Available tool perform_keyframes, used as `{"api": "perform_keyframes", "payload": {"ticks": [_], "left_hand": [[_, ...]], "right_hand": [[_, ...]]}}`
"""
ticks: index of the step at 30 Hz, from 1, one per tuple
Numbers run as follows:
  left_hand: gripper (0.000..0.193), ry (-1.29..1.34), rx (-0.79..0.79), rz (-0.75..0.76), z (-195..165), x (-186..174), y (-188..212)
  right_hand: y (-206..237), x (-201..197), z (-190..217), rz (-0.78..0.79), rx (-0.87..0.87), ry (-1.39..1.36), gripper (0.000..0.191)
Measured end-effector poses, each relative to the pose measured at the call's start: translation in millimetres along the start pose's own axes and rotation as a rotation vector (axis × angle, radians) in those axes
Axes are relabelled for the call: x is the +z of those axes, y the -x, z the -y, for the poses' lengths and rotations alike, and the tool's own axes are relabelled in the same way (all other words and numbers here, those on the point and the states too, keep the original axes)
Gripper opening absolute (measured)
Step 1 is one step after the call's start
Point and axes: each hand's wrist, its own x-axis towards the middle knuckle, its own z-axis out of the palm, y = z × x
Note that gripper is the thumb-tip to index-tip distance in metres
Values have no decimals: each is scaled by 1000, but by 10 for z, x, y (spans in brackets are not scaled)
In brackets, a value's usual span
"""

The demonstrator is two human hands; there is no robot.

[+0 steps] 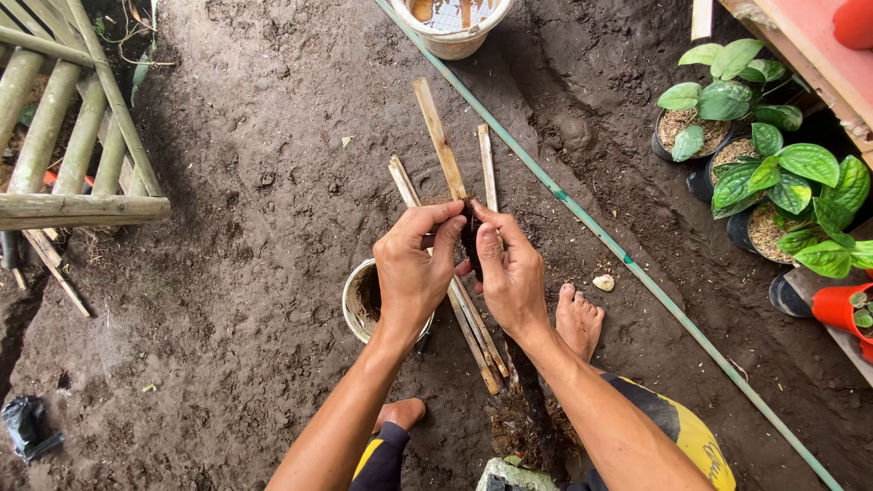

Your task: The person wraps moist moss and soil around a wooden stake, pressing and shaping it by hand, and ties it with string to form a moss pole, placing finished poles on the table. They then take a rooted plant, work soil around its roots by hand, and position it against a moss pole.

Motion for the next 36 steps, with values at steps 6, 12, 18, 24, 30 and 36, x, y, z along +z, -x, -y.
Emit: {"api": "perform_keyframes", "payload": {"ticks": [6,12,18,24,30,36], "left_hand": [[16,104,-67,-2,167,-14,156],[21,394,-191,28,377,-37,225],[23,576,-206,35,503,77,219],[25,513,-342,30,294,36,165],[25,405,-416,16,121,-63,66],[25,395,-511,64,269,-312,-54]], "right_hand": [[15,160,-226,-48,34,-209,33],[-27,223,-285,-18,122,-450,31],[-114,166,-344,-25,110,-463,24],[-85,148,-256,-24,-69,-327,27],[-59,318,-119,-139,-191,-116,22],[-29,459,-64,-33,-43,-149,26]]}}
